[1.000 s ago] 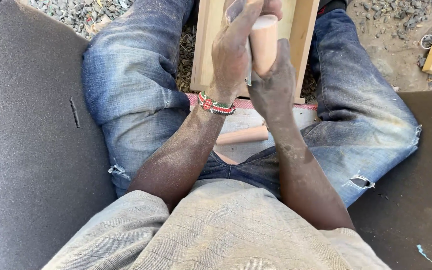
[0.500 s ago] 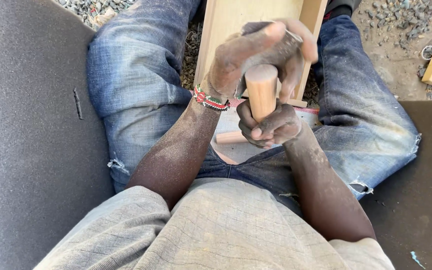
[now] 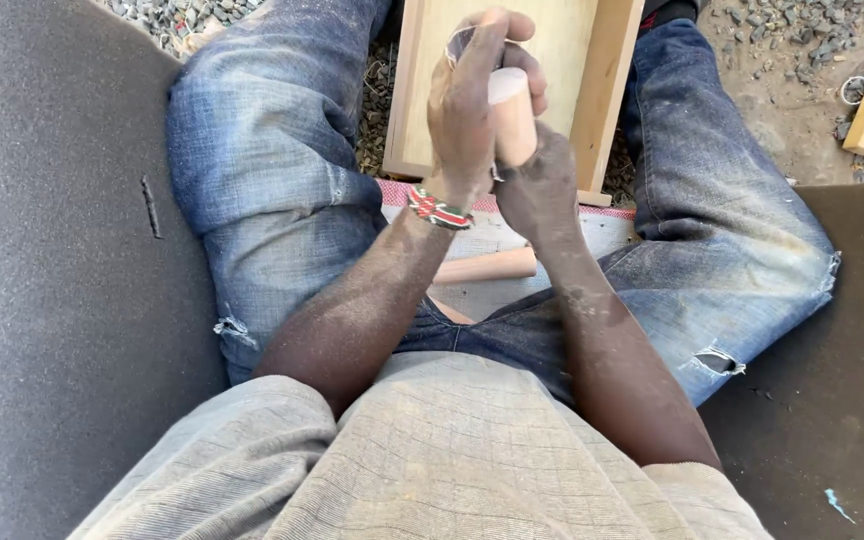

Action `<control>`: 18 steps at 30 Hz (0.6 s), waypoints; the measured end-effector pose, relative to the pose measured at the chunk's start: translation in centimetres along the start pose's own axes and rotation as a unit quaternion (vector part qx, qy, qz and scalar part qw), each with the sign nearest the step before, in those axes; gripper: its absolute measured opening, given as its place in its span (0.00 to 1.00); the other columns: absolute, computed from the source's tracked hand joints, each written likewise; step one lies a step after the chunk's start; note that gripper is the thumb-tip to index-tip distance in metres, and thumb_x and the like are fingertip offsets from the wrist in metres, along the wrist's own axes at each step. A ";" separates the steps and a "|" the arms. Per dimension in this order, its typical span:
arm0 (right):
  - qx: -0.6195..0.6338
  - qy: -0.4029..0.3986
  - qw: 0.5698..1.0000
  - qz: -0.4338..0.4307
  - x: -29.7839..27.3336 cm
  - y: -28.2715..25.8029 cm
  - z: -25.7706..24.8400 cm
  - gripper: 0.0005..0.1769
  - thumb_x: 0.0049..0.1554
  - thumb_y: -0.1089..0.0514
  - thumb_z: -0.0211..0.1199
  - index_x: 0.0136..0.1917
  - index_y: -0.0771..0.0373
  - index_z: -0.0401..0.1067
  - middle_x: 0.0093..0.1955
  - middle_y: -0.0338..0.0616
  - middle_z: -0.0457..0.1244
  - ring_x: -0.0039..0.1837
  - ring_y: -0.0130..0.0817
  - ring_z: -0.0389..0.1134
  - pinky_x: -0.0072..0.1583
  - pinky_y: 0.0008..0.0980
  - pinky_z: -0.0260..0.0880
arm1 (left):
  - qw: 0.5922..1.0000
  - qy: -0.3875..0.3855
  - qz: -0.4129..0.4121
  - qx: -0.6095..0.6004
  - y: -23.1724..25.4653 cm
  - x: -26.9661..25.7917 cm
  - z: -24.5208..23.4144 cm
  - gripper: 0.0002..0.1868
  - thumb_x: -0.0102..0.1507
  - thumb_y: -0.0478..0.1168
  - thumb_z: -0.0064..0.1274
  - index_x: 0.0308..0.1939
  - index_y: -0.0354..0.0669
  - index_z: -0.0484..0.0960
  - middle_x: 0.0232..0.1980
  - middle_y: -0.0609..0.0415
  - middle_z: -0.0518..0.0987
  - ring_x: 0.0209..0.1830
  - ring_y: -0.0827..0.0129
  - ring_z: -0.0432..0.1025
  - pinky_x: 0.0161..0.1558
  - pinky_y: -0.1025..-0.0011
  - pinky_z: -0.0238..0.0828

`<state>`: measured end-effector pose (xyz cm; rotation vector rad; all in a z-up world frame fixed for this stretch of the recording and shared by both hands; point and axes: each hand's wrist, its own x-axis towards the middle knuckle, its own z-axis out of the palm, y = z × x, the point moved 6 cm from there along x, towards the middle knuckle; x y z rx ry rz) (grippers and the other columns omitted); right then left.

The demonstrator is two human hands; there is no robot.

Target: Sanding a small wooden furniture component by hand using sandpaper

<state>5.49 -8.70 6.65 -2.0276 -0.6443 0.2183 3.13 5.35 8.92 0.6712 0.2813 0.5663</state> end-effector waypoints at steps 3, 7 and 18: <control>0.078 -0.156 0.950 0.260 -1.6 0.8 0.3 0.28 0.59 0.70 0.79 0.65 0.71 0.64 0.34 0.41 0.67 0.26 0.32 0.66 0.28 0.30 0.67 | 0.986 -0.149 0.034 0.073 3.4 0.1 1.5 0.19 0.82 0.55 0.50 0.54 0.45 0.86 0.33 0.52 0.83 0.27 0.68 0.77 0.31 0.71 0.70; 0.599 -0.407 0.633 0.273 -3.6 -1.7 1.6 0.07 0.50 0.77 0.65 0.43 0.74 0.73 0.29 0.49 0.63 0.23 0.31 0.55 0.24 0.29 0.56 | 0.930 -0.360 -0.047 -0.048 4.1 -1.5 5.0 0.19 0.82 0.54 0.54 0.55 0.41 0.85 0.32 0.54 0.78 0.25 0.69 0.73 0.33 0.69 0.81; -0.148 -0.035 0.986 0.070 -0.5 -0.1 1.9 0.19 0.70 0.62 0.72 0.65 0.60 0.63 0.45 0.45 0.72 0.39 0.40 0.80 0.38 0.42 0.89 | 0.995 0.008 0.100 0.010 3.0 1.0 0.2 0.10 0.73 0.44 0.61 0.45 0.41 0.88 0.27 0.53 0.81 0.21 0.65 0.75 0.24 0.65 0.73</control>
